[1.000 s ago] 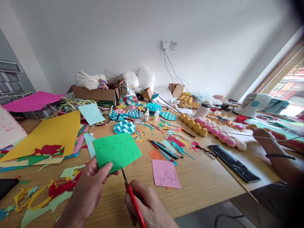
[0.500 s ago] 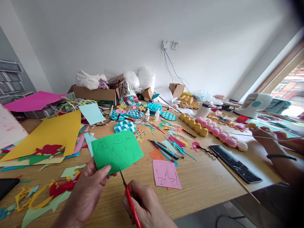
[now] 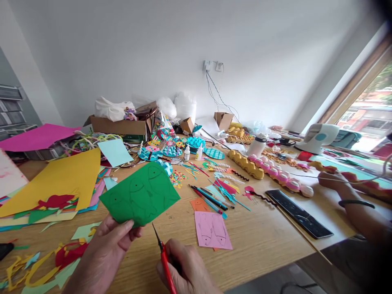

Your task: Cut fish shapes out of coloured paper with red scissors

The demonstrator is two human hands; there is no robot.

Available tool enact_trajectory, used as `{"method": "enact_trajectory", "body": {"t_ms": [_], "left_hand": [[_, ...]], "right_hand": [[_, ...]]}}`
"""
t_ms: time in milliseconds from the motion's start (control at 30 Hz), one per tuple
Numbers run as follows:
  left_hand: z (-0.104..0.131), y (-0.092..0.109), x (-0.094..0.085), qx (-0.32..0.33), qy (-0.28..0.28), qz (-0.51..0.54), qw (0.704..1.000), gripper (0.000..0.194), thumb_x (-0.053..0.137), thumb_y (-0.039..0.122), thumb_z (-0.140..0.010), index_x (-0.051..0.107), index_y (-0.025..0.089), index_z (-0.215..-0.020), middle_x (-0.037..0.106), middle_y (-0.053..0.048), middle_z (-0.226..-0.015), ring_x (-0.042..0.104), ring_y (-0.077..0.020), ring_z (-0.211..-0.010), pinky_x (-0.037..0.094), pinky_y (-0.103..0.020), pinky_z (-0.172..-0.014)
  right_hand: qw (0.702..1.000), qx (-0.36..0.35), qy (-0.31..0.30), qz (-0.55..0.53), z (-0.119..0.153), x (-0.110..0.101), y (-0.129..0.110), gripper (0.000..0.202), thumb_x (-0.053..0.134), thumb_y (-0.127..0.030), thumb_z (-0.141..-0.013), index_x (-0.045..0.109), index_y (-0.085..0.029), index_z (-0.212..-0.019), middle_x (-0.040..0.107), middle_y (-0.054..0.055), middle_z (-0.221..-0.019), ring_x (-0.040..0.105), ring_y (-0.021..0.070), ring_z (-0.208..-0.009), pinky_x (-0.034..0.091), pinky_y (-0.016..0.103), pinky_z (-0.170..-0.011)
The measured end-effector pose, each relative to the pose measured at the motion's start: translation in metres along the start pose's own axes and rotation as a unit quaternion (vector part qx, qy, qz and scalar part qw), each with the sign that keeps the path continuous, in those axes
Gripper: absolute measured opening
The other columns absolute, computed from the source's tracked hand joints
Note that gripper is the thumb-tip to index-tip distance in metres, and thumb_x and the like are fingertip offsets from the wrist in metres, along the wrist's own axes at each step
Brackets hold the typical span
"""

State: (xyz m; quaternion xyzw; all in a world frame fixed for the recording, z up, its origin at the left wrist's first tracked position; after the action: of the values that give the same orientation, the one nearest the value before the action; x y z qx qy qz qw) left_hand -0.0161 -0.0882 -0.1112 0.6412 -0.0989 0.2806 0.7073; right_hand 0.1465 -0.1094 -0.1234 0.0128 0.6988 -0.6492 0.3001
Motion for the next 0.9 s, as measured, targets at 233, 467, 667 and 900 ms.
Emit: {"method": "enact_trajectory", "body": {"t_ms": [233, 467, 667, 900], "left_hand": [[-0.001, -0.001, -0.003, 0.003, -0.007, -0.013, 1.000, 0.031, 0.092, 0.029, -0.046, 0.076, 0.022, -0.071, 0.077, 0.000, -0.071, 0.063, -0.0164, -0.061, 0.059, -0.027, -0.054], [-0.002, -0.021, -0.006, -0.017, -0.054, -0.057, 0.997, 0.040, 0.088, 0.029, -0.057, 0.076, 0.023, -0.096, 0.078, -0.001, -0.075, 0.064, -0.0172, -0.062, 0.058, -0.027, -0.057], [0.003, -0.026, -0.003, -0.056, -0.144, -0.103, 0.983, 0.041, 0.078, 0.038, -0.070, 0.073, 0.026, -0.108, 0.079, -0.007, -0.101, 0.068, -0.0305, -0.097, 0.055, -0.039, -0.084], [-0.010, 0.015, 0.005, -0.041, -0.221, -0.176, 0.958, 0.048, 0.063, 0.058, -0.077, 0.072, 0.026, -0.111, 0.075, -0.009, -0.108, 0.065, -0.0328, -0.105, 0.053, -0.039, -0.086]], "right_hand": [[0.959, -0.010, 0.133, -0.248, -0.005, -0.027, 0.022, 0.043, 0.058, -0.061, -0.079, 0.047, -0.020, -0.072, 0.046, -0.003, -0.060, 0.042, 0.0110, -0.051, 0.034, 0.021, -0.048], [0.909, -0.045, 0.239, -0.339, -0.020, -0.057, 0.000, 0.034, 0.079, -0.036, -0.064, 0.056, -0.018, -0.082, 0.055, -0.002, -0.072, 0.046, 0.0112, -0.060, 0.036, 0.021, -0.054], [0.917, -0.053, 0.202, -0.339, -0.031, -0.069, -0.009, 0.031, 0.074, -0.029, -0.063, 0.052, -0.020, -0.082, 0.047, -0.006, -0.064, 0.040, 0.0106, -0.056, 0.033, 0.021, -0.051], [0.993, -0.079, -0.079, -0.040, -0.043, -0.096, -0.032, 0.022, 0.067, -0.015, -0.066, 0.049, -0.020, -0.076, 0.049, -0.005, -0.069, 0.043, 0.0109, -0.061, 0.034, 0.022, -0.053]]}}
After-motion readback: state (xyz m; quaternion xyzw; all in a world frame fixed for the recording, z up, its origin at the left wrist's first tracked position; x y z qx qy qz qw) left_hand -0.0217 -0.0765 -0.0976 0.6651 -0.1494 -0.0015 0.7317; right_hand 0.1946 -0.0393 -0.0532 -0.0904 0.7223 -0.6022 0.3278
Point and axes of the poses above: each hand's wrist, its own z-axis away from the middle knuckle, its own x-axis out of the palm, y = z × x, the point moved 5 cm from there along -z, towards the middle knuckle
